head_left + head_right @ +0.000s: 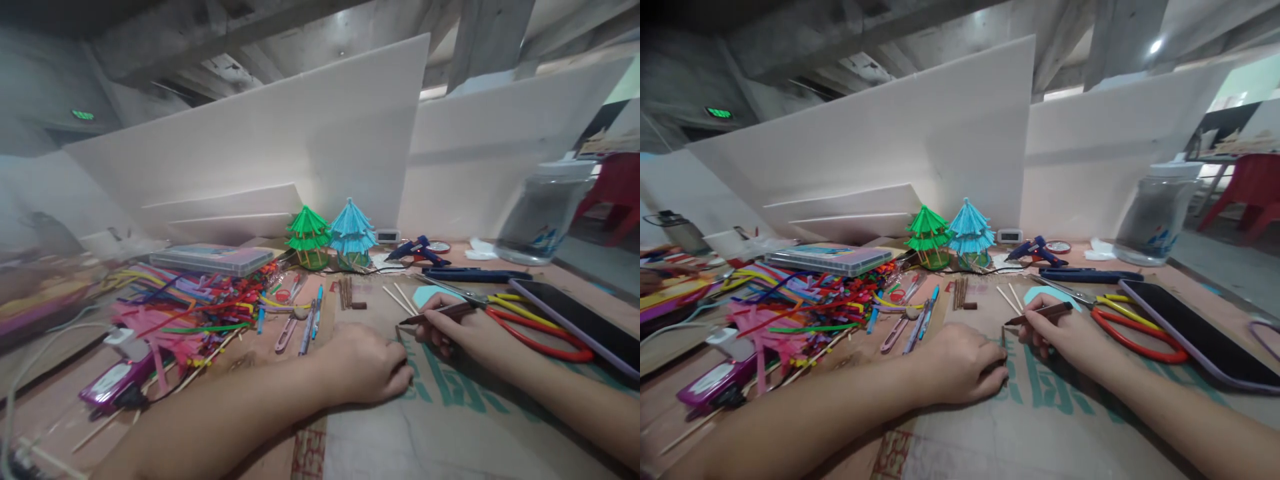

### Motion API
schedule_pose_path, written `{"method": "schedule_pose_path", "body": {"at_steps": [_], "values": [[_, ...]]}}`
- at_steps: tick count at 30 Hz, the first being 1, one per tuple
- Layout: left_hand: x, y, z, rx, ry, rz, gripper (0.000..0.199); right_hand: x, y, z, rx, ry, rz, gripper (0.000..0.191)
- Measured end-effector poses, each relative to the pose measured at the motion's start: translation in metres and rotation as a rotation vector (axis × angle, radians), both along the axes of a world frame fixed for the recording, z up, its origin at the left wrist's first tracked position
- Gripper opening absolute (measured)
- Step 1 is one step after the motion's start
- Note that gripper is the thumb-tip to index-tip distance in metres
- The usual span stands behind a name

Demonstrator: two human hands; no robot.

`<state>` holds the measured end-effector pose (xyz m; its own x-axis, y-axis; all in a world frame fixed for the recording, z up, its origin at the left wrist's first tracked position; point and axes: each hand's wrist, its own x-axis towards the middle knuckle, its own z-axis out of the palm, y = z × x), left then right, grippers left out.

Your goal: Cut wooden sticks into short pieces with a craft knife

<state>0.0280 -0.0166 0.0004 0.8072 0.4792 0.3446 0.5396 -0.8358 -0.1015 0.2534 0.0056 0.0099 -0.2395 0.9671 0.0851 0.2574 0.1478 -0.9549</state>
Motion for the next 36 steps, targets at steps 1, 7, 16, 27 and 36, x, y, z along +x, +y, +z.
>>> {"method": "schedule_pose_path", "body": {"at_steps": [1, 7, 16, 27, 36], "values": [[0.0, 0.0, 0.001, -0.037, -0.013, 0.016, 0.029, 0.0, -0.001, 0.002, 0.024, -0.019, -0.026, 0.037], [-0.003, 0.005, 0.008, -0.23, -0.255, 0.058, 0.081, 0.001, -0.004, 0.013, 0.071, -0.032, -0.194, 0.037], [-0.005, 0.015, 0.005, -0.394, -0.203, -0.049, 0.06, 0.003, -0.003, 0.011, 0.049, 0.035, -0.199, 0.034], [-0.019, 0.031, 0.032, -0.296, -0.202, 0.099, 0.085, 0.004, -0.003, 0.008, 0.043, 0.077, -0.211, 0.034], [-0.095, 0.114, 0.022, -0.373, -0.14, 0.383, 0.093, 0.005, -0.005, 0.006, 0.065, 0.033, -0.18, 0.03]]}}
